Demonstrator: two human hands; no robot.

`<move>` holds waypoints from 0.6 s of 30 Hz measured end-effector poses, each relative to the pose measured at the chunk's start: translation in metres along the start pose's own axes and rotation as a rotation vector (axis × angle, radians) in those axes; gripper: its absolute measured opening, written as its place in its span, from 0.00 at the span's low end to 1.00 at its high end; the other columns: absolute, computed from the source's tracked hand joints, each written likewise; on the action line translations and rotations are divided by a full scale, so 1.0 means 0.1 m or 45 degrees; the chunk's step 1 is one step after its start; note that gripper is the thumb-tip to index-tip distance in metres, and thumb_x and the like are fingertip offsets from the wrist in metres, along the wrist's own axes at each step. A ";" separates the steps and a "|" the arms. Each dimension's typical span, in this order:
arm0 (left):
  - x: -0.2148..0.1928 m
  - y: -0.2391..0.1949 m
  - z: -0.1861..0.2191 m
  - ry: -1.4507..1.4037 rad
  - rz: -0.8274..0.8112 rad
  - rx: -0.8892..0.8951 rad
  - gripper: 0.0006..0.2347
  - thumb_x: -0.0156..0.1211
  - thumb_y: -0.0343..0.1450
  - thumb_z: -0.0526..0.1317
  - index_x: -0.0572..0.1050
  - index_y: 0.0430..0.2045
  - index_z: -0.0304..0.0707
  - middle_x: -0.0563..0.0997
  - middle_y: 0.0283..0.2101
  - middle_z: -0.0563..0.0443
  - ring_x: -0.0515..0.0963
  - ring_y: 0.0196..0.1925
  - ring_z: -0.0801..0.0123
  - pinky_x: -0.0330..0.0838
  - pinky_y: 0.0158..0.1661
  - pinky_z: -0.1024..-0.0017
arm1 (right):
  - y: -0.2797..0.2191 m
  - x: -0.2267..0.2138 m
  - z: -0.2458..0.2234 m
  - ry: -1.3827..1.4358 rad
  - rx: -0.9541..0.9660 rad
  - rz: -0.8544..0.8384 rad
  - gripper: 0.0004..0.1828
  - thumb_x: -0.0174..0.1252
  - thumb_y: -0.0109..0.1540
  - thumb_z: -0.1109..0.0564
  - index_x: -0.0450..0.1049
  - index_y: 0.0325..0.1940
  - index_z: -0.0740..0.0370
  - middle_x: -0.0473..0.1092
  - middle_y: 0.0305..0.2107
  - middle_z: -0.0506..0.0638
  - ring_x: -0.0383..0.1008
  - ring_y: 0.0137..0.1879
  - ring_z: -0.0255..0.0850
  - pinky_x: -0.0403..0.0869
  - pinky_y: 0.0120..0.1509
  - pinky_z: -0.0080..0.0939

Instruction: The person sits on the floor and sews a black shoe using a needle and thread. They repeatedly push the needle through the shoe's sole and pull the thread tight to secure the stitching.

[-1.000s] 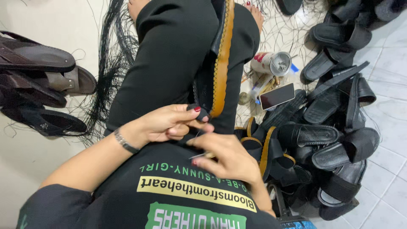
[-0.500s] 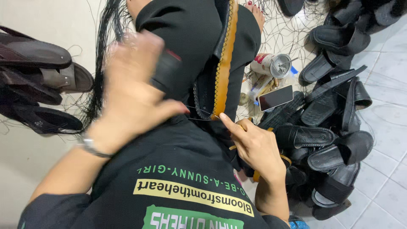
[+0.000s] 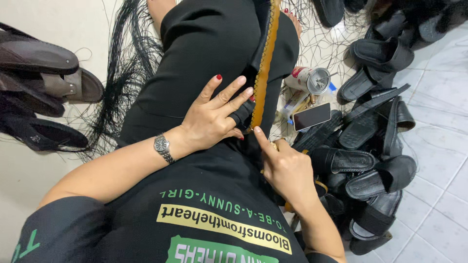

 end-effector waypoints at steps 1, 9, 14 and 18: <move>-0.01 0.00 0.00 -0.013 0.001 0.030 0.18 0.64 0.69 0.59 0.85 0.33 0.44 0.71 0.69 0.51 0.60 0.75 0.58 0.39 0.72 0.40 | -0.01 0.07 0.04 0.143 -0.031 0.090 0.30 0.52 0.60 0.54 0.70 0.67 0.34 0.72 0.28 0.50 0.79 0.29 0.52 0.74 0.23 0.54; 0.01 -0.01 -0.06 -0.020 0.014 0.102 0.19 0.62 0.70 0.60 0.85 0.35 0.44 0.70 0.69 0.50 0.61 0.75 0.59 0.42 0.72 0.40 | 0.13 0.01 0.01 0.311 -0.097 0.272 0.21 0.56 0.61 0.55 0.78 0.58 0.40 0.78 0.37 0.50 0.81 0.39 0.48 0.77 0.32 0.47; -0.42 -0.12 0.10 0.053 0.350 0.052 0.16 0.66 0.70 0.56 0.81 0.29 0.43 0.82 0.52 0.48 0.76 0.60 0.48 0.57 0.62 0.40 | 0.16 -0.14 -0.08 0.614 -0.177 0.335 0.18 0.59 0.63 0.56 0.77 0.57 0.51 0.77 0.37 0.50 0.81 0.39 0.49 0.78 0.35 0.47; -0.75 -0.17 0.14 -0.156 0.093 -0.098 0.14 0.70 0.69 0.48 0.80 0.19 0.36 0.82 0.43 0.54 0.80 0.47 0.57 0.70 0.50 0.58 | -0.03 0.03 -0.06 0.135 -0.095 0.325 0.12 0.53 0.66 0.46 0.75 0.51 0.47 0.75 0.35 0.44 0.79 0.33 0.40 0.75 0.34 0.40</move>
Point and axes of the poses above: each hand's wrist, its own y-axis towards the middle knuckle, its own x-axis out of the palm, z = x × y, the point moved 4 cm from there along y, towards the middle knuckle
